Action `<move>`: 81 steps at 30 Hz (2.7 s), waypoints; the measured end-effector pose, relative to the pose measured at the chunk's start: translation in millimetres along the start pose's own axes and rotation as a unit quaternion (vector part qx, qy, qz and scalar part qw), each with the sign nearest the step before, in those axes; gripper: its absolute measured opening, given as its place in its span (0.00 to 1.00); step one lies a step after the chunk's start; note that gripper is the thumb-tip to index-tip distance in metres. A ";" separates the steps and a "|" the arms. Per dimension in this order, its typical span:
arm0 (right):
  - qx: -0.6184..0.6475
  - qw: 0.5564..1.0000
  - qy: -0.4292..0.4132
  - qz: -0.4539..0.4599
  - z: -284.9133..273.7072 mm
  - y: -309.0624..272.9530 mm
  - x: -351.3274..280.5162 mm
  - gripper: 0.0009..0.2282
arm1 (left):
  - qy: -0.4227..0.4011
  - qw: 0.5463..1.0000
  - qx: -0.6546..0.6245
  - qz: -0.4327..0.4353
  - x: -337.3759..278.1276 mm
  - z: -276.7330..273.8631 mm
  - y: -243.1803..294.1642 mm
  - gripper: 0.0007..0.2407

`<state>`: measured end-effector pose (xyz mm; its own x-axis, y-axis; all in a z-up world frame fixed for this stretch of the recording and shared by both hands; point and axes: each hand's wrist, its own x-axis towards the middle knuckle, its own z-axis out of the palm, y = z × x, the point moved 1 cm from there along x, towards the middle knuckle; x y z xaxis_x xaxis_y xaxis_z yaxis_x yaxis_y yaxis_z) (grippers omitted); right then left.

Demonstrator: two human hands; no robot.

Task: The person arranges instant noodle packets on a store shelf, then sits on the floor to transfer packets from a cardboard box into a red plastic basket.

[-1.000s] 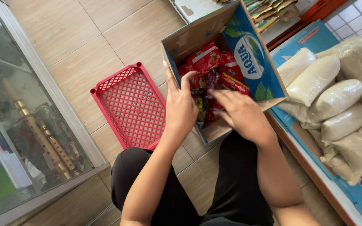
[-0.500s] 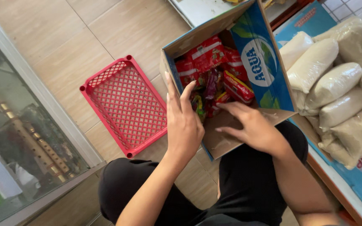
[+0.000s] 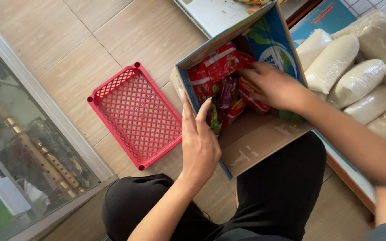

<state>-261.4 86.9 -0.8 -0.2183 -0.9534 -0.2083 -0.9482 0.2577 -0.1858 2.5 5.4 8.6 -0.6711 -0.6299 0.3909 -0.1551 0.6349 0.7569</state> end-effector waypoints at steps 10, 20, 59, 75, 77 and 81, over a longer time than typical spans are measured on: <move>-0.537 0.842 -0.016 0.051 120.6 16.3 77.5 0.31 | 0.005 1.000 0.022 0.001 3.6 1.8 -1.3 0.26; -0.331 0.937 0.108 0.013 89.3 -4.5 56.5 0.35 | 0.000 0.998 0.068 0.007 6.9 -3.5 -2.9 0.25; -0.085 0.964 -0.222 0.117 64.2 -7.2 115.7 0.70 | -0.025 0.999 -0.014 -0.015 29.6 -11.4 -11.2 0.28; 0.003 0.994 -0.103 0.033 95.1 -16.5 83.7 0.55 | -0.046 0.999 -0.015 -0.025 18.6 -21.4 -11.0 0.26; -0.004 0.994 -0.102 -0.035 101.4 -26.4 75.9 0.47 | -0.036 0.999 -0.007 -0.013 22.0 -22.9 -14.6 0.26; -0.038 0.992 -0.112 -0.038 100.4 -23.2 80.6 0.38 | -0.032 0.999 0.002 -0.004 24.0 -23.5 -16.1 0.26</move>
<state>-233.8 19.9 -109.7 -0.0965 -0.9085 -0.4065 -0.9764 0.1658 -0.1387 5.9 -30.5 18.1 -0.7152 -0.6048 0.3503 -0.1636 0.6321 0.7574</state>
